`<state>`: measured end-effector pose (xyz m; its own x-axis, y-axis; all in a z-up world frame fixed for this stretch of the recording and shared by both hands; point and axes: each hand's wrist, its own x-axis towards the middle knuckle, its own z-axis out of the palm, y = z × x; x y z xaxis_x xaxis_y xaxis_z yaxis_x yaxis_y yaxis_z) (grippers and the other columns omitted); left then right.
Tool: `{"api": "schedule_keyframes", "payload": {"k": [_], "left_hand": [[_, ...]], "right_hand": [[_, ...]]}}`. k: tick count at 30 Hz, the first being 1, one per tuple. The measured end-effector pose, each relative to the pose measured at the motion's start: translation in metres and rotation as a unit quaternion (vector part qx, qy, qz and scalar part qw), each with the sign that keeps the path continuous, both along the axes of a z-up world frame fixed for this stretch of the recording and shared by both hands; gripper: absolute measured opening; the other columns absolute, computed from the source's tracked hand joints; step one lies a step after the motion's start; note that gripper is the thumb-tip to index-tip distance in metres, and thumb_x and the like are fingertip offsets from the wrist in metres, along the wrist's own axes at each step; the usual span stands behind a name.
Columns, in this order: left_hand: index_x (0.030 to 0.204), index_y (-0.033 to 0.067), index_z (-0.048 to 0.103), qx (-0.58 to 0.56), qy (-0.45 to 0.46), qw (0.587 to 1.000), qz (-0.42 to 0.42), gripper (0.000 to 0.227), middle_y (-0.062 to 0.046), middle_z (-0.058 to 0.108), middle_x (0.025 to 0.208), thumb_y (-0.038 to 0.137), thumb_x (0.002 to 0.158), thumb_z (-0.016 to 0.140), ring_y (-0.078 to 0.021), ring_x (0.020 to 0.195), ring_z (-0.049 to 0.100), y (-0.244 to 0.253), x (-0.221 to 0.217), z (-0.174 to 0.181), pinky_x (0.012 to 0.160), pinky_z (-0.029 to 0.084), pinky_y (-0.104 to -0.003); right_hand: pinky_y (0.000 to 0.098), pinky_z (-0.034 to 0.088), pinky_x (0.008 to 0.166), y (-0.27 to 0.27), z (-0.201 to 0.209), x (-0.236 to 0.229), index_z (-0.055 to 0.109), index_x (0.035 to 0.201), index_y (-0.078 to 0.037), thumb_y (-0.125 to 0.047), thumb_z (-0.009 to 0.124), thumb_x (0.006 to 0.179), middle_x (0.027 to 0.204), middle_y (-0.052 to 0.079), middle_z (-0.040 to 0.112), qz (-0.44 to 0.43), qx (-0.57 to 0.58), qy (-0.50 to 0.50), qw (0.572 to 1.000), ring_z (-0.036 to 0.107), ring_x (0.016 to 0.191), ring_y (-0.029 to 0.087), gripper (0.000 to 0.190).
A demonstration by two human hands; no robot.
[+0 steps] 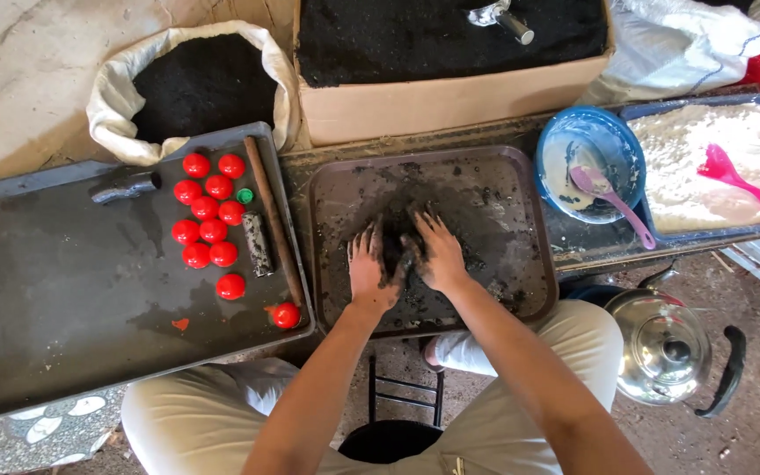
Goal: Kneading and shaping a black charcoal-based dough on a metal tray using hands and a small scraping tool.
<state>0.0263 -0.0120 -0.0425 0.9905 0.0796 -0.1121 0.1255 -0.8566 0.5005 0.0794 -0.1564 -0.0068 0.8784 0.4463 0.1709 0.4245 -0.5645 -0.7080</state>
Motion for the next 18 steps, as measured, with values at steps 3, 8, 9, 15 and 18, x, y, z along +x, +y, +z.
{"api": "schedule_keyframes", "payload": {"k": [3,8,9,15,18], "left_hand": [[0.157,0.0083,0.032,0.096,0.061,0.993,-0.018,0.082,-0.021,0.032,0.161,0.060,0.096,0.046,-0.0454,0.151,0.024,0.002,0.008,-0.066,0.126,0.010,-0.060],[0.132,0.0134,0.065,0.030,-0.068,0.996,0.042,0.046,-0.016,0.061,0.134,0.044,0.099,0.053,-0.0462,0.134,0.048,-0.002,0.011,-0.062,0.117,0.023,-0.068],[0.132,0.0134,0.065,0.031,-0.070,0.996,0.041,0.046,-0.016,0.061,0.134,0.044,0.099,0.053,-0.0462,0.134,0.048,-0.001,0.016,-0.074,0.117,0.023,-0.068],[0.099,0.0196,0.069,0.000,-0.205,0.972,0.114,0.032,-0.002,0.069,0.102,0.047,0.092,0.054,-0.0347,0.108,0.067,0.004,0.032,-0.102,0.103,0.040,-0.065],[0.089,0.0260,0.067,0.000,-0.207,0.971,0.121,0.034,0.003,0.069,0.091,0.054,0.101,0.051,-0.0316,0.102,0.070,0.004,0.024,-0.069,0.097,0.048,-0.060]], "right_hand": [[0.0694,0.033,0.112,-0.002,-0.009,0.007,0.043,0.150,0.011,-0.016,0.055,0.106,0.141,0.042,0.049,0.034,-0.047,0.032,0.998,0.044,0.132,0.059,0.052],[0.0649,0.043,0.106,-0.008,-0.053,0.027,0.056,0.147,-0.006,-0.027,0.049,0.109,0.139,0.027,0.058,0.031,0.059,0.034,0.997,0.050,0.133,0.051,0.043],[0.0649,0.043,0.106,-0.007,-0.058,0.034,0.056,0.147,-0.006,-0.027,0.049,0.109,0.139,0.027,0.058,0.031,0.060,0.032,0.997,0.050,0.133,0.051,0.043],[0.0567,0.022,0.125,0.012,-0.023,0.057,0.043,0.158,-0.009,-0.043,0.082,0.085,0.168,0.021,0.024,-0.134,0.272,0.483,0.822,0.020,0.155,0.042,0.089],[0.0585,0.049,0.102,-0.001,-0.065,0.052,0.063,0.141,-0.007,-0.023,0.051,0.101,0.140,0.023,0.060,0.126,0.114,-0.029,0.985,0.052,0.131,0.047,0.044]]}}
